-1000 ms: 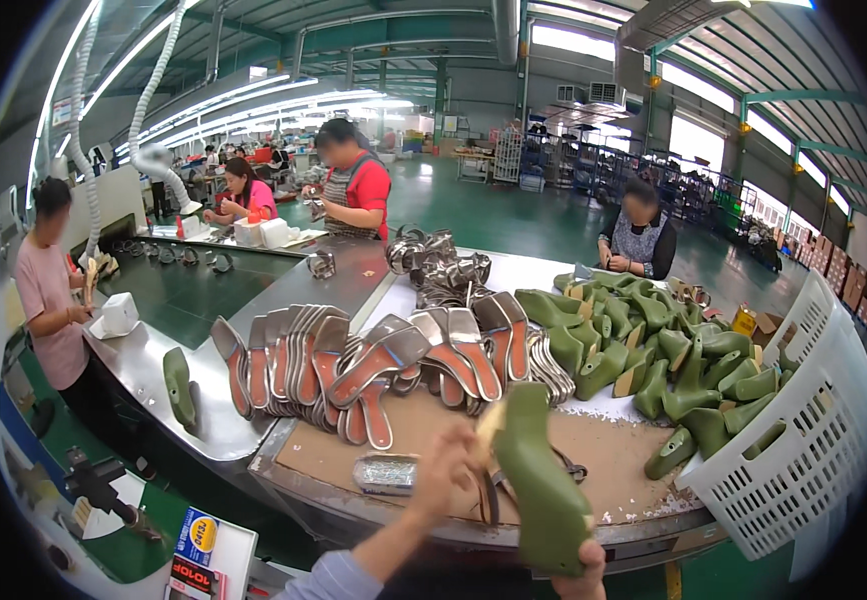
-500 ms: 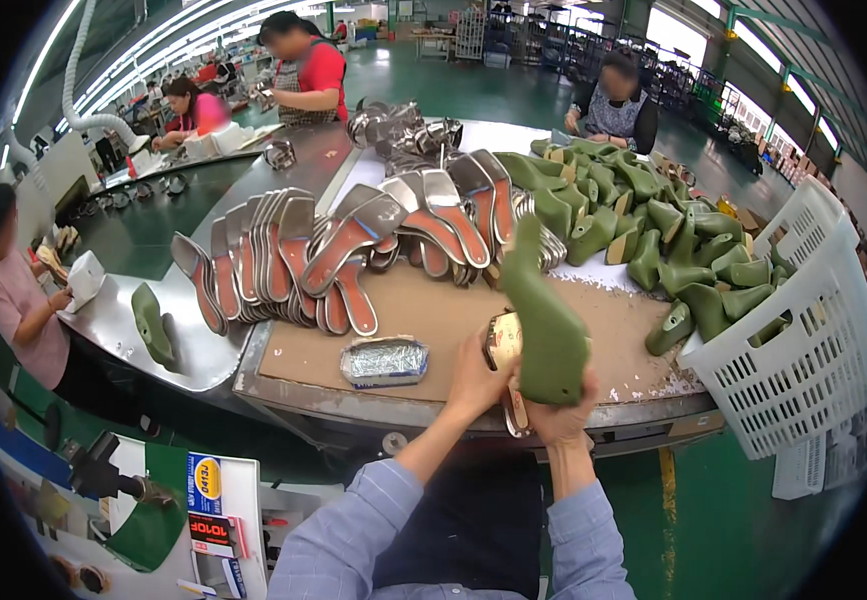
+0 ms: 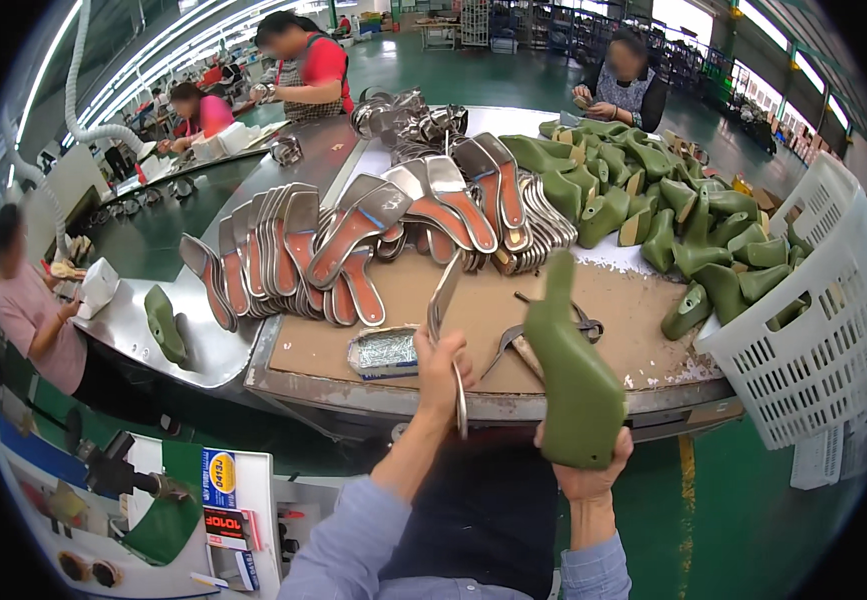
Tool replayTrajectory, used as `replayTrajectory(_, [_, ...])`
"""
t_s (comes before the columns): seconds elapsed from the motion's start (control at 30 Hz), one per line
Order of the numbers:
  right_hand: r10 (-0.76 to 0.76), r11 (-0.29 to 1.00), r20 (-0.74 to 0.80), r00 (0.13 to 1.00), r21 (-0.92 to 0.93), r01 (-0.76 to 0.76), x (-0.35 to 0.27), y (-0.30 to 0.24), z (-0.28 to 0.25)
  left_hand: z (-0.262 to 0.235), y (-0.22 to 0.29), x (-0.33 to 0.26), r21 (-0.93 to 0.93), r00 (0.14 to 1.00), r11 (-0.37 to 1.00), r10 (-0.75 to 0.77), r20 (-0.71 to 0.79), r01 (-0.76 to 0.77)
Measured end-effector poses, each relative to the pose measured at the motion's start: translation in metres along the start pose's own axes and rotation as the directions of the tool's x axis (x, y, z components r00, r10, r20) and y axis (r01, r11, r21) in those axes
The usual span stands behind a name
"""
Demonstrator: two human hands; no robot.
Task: The person assembles shoes by placing a sole onto a green shoe upper, then using a hammer to drive nails into the sole to secure it. They repeat this process for multiple shoes, picking up new uppers and soles from the table and placing the finished shoes into a white basket.
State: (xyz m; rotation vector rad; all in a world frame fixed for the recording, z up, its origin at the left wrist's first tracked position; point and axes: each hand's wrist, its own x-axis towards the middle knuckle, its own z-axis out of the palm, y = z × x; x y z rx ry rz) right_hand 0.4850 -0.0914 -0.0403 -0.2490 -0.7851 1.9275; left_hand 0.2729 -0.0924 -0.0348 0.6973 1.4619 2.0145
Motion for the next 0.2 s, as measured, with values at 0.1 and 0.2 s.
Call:
replayTrajectory(0.1, [0.210,0.957,0.025,0.977,-0.210,-0.200,-0.004,0.017,0.014,-0.013,0.020,-0.042,-0.303,0.955,0.924,-0.160,0.251,0.234])
replayTrajectory(0.2, [0.302,0.910,0.153,0.941,-0.339,-0.237,-0.006,0.028,0.034,-0.036,0.024,-0.062,-0.271,0.975,0.957,-0.043,0.219,0.103])
